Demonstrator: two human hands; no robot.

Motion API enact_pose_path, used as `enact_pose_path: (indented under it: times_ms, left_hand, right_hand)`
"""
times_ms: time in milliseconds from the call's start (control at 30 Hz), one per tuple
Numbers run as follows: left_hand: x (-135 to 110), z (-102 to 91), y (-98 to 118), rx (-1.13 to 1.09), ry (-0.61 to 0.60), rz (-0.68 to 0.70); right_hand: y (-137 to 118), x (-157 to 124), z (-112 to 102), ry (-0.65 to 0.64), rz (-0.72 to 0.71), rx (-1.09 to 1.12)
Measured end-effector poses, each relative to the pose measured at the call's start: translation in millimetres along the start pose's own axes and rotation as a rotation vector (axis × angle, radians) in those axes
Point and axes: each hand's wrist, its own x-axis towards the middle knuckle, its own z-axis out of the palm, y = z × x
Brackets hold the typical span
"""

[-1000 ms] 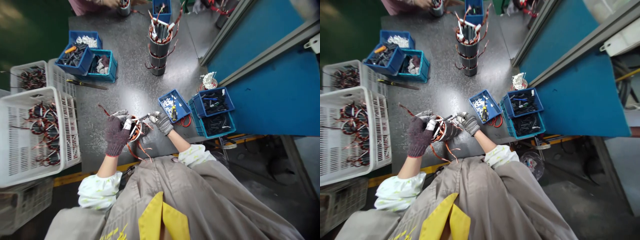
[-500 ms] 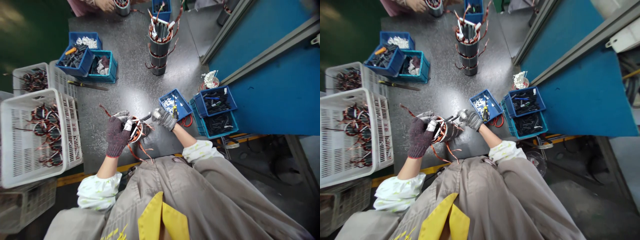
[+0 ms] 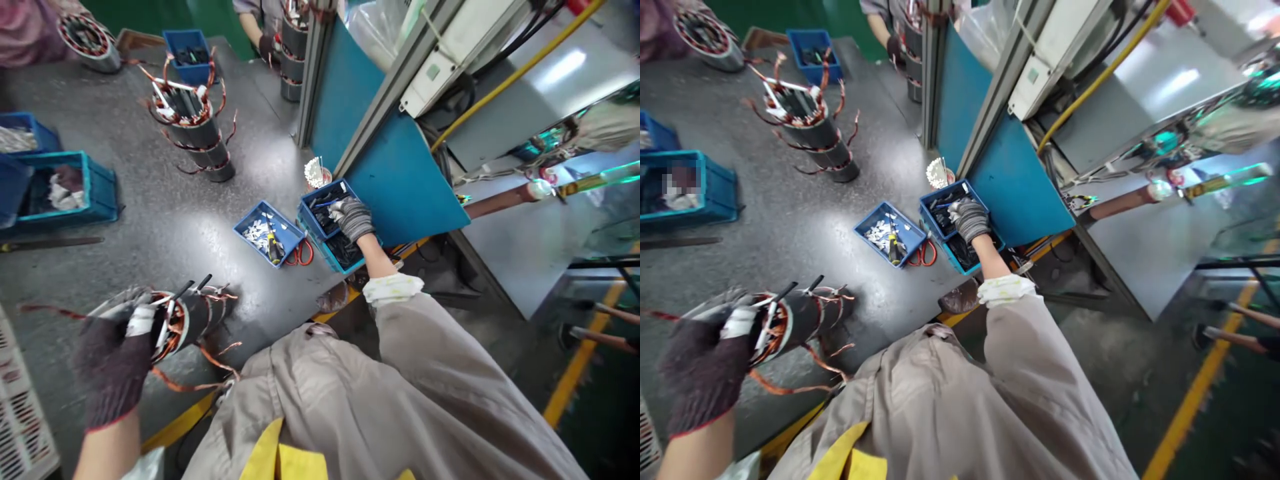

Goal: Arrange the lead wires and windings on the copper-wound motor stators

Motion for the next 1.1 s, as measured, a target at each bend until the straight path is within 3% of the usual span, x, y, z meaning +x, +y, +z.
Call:
enact_pose_path:
  times_ms: [67, 233, 333, 500, 600, 700, 833, 933, 1000, 1100]
  left_hand:
    - [-1.4, -1.4, 2.5, 0.011, 0.01, -0.012]
    - [-2.6, -3.0, 5.0, 0.0, 0.03, -0.005]
    - [-2.9, -0.3, 2.1, -0.025, 0.054, 0.036]
    - [-5.6, 10.4, -10.9, -0.125, 0.142, 0.048]
    - [-8.0, 14.0, -14.2, -0.157, 0.17, 0.05]
    - [-10.8, 14.2, -12.7, -0.17, 0.177, 0.085]
    - [-14.7, 15.8, -13.4, -0.209, 0.153, 0.079]
    - [-18.1, 17.7, -15.1, -0.23, 0.165, 0.06]
    - [-19.8, 18.0, -15.1, -0.246, 0.17, 0.069]
    - [-20.6, 17.1, -14.2, -0.261, 0.169, 0.085]
  right_hand:
    - [8.8, 18.8, -6.5, -0.061, -0.077, -0.042]
    - [-12.1, 47.0, 1.4, -0.147, -0.224, -0.082]
    - [-7.4, 44.4, 2.7, -0.114, -0.179, -0.068]
    - [28.5, 26.9, -6.6, 0.003, -0.007, 0.029]
    - [26.7, 13.2, -6.3, 0.091, 0.034, 0.128]
    - [-18.3, -7.6, 15.0, 0.101, -0.084, 0.293]
    - [-124.4, -46.5, 73.2, -0.064, -0.315, 0.462]
    - [-189.5, -65.1, 115.8, -0.159, -0.375, 0.473]
    - [-211.2, -65.7, 135.2, -0.192, -0.355, 0.449]
    - [-217.7, -56.4, 149.6, -0.233, -0.324, 0.42]
